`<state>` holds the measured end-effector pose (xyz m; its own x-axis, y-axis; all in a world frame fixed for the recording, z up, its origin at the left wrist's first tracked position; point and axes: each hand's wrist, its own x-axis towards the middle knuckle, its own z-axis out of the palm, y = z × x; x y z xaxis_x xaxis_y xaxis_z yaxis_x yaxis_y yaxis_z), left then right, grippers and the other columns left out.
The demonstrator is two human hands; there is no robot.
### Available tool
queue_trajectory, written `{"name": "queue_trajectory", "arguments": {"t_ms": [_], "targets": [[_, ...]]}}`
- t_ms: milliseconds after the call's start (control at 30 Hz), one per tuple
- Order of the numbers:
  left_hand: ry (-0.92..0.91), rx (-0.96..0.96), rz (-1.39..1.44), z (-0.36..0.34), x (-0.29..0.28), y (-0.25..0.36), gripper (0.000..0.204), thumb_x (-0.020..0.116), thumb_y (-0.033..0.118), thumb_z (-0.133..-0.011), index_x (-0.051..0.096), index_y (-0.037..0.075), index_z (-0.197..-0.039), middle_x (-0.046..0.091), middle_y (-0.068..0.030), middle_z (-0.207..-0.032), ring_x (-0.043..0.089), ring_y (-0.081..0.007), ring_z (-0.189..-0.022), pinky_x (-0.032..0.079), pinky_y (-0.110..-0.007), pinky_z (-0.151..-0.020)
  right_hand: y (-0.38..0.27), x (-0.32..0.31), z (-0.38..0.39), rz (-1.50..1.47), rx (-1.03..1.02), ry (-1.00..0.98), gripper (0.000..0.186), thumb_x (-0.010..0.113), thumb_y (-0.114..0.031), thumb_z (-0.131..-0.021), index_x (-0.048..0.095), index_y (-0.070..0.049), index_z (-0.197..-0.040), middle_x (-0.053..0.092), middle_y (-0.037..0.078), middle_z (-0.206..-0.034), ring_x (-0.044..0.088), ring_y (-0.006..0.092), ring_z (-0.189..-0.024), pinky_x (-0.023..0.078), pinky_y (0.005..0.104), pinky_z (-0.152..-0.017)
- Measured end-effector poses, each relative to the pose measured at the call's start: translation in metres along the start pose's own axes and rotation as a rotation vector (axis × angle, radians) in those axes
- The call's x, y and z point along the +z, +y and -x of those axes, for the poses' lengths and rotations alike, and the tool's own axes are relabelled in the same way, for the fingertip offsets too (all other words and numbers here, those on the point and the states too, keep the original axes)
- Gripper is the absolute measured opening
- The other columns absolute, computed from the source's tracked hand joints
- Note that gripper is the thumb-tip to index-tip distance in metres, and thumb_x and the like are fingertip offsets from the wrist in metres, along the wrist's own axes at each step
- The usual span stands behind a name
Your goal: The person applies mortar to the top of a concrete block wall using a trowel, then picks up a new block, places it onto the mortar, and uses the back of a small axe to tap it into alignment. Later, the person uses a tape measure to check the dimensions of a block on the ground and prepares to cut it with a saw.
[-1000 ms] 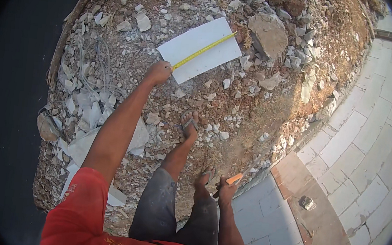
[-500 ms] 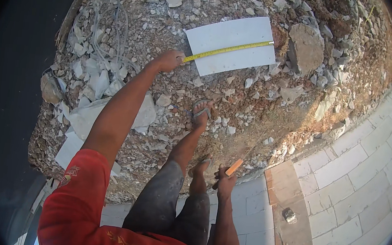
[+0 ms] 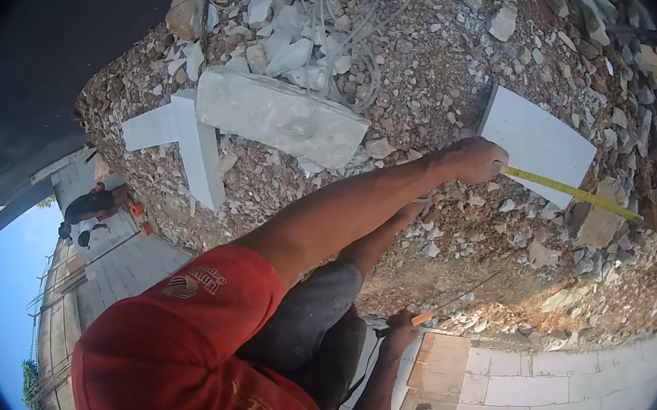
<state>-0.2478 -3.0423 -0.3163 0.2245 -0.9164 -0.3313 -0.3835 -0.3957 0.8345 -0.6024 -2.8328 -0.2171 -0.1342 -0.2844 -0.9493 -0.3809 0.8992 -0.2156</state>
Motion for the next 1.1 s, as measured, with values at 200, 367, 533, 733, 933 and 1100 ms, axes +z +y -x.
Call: {"name": "queue_trajectory", "arguments": {"t_ms": [200, 367, 533, 733, 933, 1100], "targets": [[0.238, -0.111, -0.041, 0.197, 0.036, -0.026, 0.02, 0.061, 0.022, -0.09, 0.071, 0.007, -0.099, 0.065, -0.0167, -0.074, 0.064, -0.0325, -0.069, 0.051, -0.045, -0.069, 0.044, -0.026, -0.029, 0.274, -0.3, -0.188, 0.021, 0.055, -0.016, -0.093, 0.052, -0.006, -0.075, 0.051, 0.002, -0.063, 0.048, 0.0115, -0.052, 0.037, 0.027, -0.044], [0.278, -0.285, 0.199, 0.4, 0.039, -0.057, 0.026, 0.063, 0.025, -0.09, 0.07, 0.005, -0.105, 0.07, -0.0158, -0.087, 0.065, -0.0314, -0.074, 0.051, -0.041, -0.073, 0.066, -0.055, -0.05, 0.018, -0.27, -0.024, 0.028, 0.059, -0.029, -0.098, 0.049, -0.013, -0.077, 0.039, -0.003, -0.054, 0.034, 0.0105, -0.041, 0.026, 0.0286, -0.039], [0.35, -0.795, 0.343, 0.629, 0.053, -0.096, 0.022, 0.061, 0.025, -0.091, 0.071, 0.006, -0.091, 0.067, -0.0112, -0.081, 0.063, -0.022, -0.079, 0.047, -0.037, -0.069, 0.12, -0.099, -0.036, 0.214, -0.408, -0.065, 0.017, 0.064, -0.019, -0.091, 0.054, -0.01, -0.082, 0.043, -0.002, -0.055, 0.041, 0.0094, -0.041, 0.03, 0.0267, -0.037], [0.855, -1.081, 0.825, 0.899, 0.11, -0.102, 0.02, 0.068, 0.022, -0.087, 0.073, 0.006, -0.097, 0.066, -0.0027, -0.081, 0.059, -0.0157, -0.071, 0.046, -0.034, -0.068, 0.194, -0.057, -0.01, 0.715, -0.426, -0.018, 0.042, 0.066, -0.038, -0.09, 0.06, -0.003, -0.11, 0.066, 0.012, -0.082, 0.064, 0.027, -0.066, 0.051, 0.0447, -0.064], [0.984, -0.798, 0.482, 1.058, 0.168, -0.11, 0.016, 0.06, 0.016, -0.089, 0.071, 0.005, -0.094, 0.066, -0.0046, -0.076, 0.06, -0.0175, -0.063, 0.047, -0.034, -0.057, 0.241, 0.076, 0.078, 0.838, -1.615, -0.078, 0.077, 0.072, -0.024, -0.086, 0.037, 0.008, -0.147, 0.061, 0.014, -0.074, 0.056, 0.027, -0.06, 0.049, 0.0447, -0.064], [0.806, -0.999, 0.64, 1.119, 0.165, -0.155, 0.025, 0.063, 0.007, -0.079, 0.068, 0.007, -0.104, 0.068, -0.0136, -0.106, 0.068, -0.027, -0.095, 0.055, -0.034, -0.084, 0.226, 0.2, 0.136, 1.075, -1.203, -0.484, 0.046, 0.073, -0.038, -0.087, 0.054, 0.003, -0.094, 0.059, 0.01, -0.069, 0.057, 0.0221, -0.059, 0.046, 0.0388, -0.057]]}}
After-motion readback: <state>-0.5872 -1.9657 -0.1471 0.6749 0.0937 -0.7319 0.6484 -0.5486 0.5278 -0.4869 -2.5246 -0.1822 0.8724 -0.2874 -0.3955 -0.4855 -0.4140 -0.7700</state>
